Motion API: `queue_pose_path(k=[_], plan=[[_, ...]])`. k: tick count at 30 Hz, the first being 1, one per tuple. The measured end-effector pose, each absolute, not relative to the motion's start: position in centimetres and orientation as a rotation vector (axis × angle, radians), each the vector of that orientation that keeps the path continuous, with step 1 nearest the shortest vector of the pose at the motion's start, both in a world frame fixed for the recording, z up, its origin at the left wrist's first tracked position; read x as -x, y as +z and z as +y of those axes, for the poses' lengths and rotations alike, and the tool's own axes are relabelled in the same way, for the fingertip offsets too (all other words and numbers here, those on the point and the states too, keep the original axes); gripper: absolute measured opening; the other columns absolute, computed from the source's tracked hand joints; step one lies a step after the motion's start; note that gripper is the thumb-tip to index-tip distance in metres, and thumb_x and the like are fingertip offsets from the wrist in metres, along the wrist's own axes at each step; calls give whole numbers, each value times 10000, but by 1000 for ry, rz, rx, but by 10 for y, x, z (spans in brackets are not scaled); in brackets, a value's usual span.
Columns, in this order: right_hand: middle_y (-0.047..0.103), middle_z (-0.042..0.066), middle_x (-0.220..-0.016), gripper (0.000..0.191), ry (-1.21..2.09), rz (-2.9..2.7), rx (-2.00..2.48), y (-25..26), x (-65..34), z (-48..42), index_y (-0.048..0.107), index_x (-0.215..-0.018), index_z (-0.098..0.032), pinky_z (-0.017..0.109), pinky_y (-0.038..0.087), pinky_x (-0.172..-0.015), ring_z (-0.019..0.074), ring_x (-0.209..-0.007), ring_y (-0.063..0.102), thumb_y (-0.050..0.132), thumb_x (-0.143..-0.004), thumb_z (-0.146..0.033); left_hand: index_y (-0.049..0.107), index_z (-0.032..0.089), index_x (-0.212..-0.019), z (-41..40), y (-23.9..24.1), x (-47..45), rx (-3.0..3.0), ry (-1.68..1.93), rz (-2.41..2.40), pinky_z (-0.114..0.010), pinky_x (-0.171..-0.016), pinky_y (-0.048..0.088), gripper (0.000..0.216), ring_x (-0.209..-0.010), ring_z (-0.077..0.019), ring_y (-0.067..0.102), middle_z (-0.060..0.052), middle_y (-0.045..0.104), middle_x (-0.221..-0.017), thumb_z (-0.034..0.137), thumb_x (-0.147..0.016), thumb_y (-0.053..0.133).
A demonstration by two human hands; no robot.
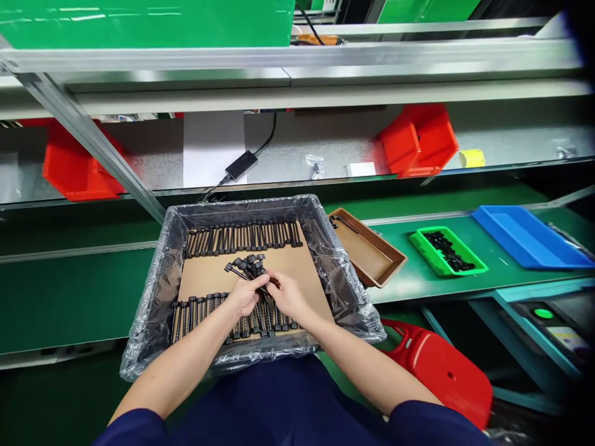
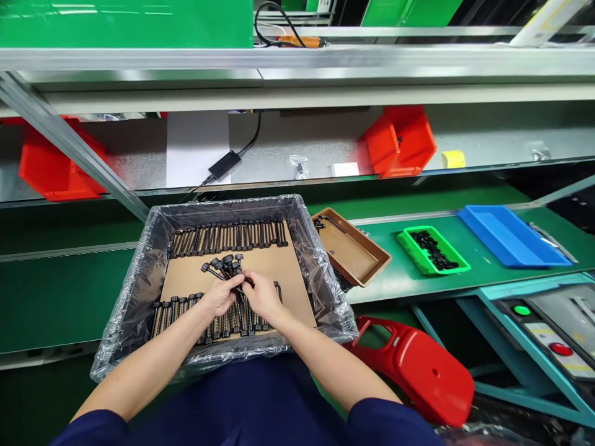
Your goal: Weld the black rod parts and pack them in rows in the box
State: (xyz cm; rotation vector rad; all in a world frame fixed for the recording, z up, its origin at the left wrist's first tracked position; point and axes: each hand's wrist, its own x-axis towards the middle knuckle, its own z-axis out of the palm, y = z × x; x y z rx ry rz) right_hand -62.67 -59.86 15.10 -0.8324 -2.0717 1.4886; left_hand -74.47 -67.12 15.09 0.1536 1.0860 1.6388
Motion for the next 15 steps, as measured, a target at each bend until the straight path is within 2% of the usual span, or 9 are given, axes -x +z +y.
queue_pose_path(k=[3,6,9,12,15], plan=[[704,38,-884,217,1844,-1767,935,148,628,-595,675,-903,-174,338,487,-798,198,-834,627,590,-771,-324,710,134,-851,-668,145,742,-236,1623,1079,-397,-931,468,371,-892,-224,667,-71,736,-890,196,-519,864],[708,36,-892,252,2015,-1499,947,147,628,-591,692,-851,-167,326,461,-845,198,-873,617,674,-694,-363,705,138,-870,-664,143,739,-260,1650,1112,-383,-940,457,389,-911,-216,659,-66,733,-906,190,-517,861],[708,37,-875,302,2129,-1456,951,150,625,-586,705,-846,-163,336,442,-869,195,-854,614,717,-655,-398,698,133,-867,-660,143,737,-219,1667,1152,-376,-918,471,384,-877,-207,664,-62,729,-888,204,-525,858],[702,40,-861,314,2150,-1676,896,154,616,-572,709,-852,-154,347,438,-869,190,-834,612,700,-689,-422,684,115,-817,-658,144,738,-153,1669,1139,-385,-838,518,332,-771,-201,674,-56,716,-782,228,-550,847],[693,54,-916,306,1933,-1903,888,155,601,-546,708,-952,-163,354,442,-866,196,-866,612,642,-765,-396,657,94,-757,-658,145,746,-74,1655,1160,-360,-733,556,285,-671,-183,669,-43,681,-674,215,-568,832]])
